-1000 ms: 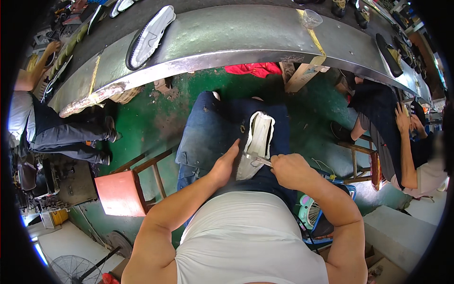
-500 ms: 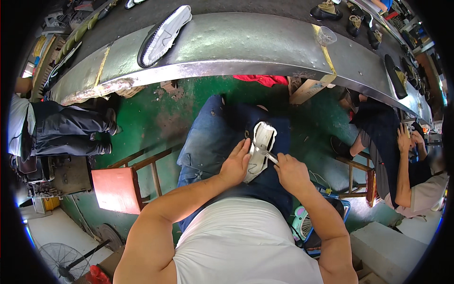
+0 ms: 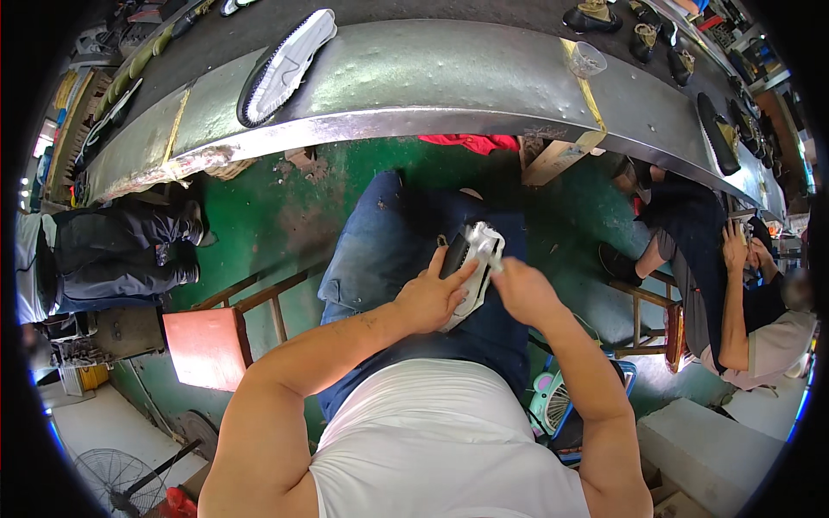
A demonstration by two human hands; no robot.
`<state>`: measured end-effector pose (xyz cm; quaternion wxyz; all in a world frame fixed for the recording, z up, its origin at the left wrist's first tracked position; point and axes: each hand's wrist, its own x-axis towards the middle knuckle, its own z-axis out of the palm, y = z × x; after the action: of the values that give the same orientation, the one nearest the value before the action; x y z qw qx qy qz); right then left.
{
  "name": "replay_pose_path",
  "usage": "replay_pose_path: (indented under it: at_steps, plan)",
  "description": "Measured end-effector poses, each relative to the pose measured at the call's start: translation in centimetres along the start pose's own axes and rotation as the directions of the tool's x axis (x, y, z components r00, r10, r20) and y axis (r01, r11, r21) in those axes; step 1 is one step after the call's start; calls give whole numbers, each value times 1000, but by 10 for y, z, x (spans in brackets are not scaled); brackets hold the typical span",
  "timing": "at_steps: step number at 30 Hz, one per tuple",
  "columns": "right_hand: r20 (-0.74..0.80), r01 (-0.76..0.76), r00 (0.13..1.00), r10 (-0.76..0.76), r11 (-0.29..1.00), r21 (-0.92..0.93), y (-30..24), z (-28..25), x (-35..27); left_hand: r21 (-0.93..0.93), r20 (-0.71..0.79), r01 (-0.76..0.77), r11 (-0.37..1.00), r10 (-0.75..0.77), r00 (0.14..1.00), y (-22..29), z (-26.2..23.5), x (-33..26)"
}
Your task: Trimming and pulling excess material on shoe soles using lasting pincers.
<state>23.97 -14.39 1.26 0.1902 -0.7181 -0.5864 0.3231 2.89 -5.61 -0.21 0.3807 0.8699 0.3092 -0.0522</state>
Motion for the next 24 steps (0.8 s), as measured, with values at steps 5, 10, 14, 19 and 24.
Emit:
replay_pose_path:
  at_steps: [5, 10, 14, 19, 24]
  plan:
    - [157, -95, 980, 122, 981, -172, -1, -2, -9, -223, -301, -106, 969, 35, 953, -39, 41, -20]
    - [63, -78, 995, 74, 994, 70, 11, 4, -32, -514, -4, 216, 830, -254, 967, -22, 21, -38]
    - [-106, -150, 968, 227, 864, 481, 46, 42, -65, -360, 226, 267, 894, -195, 954, -8, -19, -32]
    - [-200, -74, 944, 264, 755, 652, 64, 65, -89, 108, -218, -54, 993, 77, 973, 22, -96, -35]
    - [-291, -51, 912, 289, 784, 619, 60, 65, -89, -372, -409, -468, 801, 311, 858, 57, -138, -5]
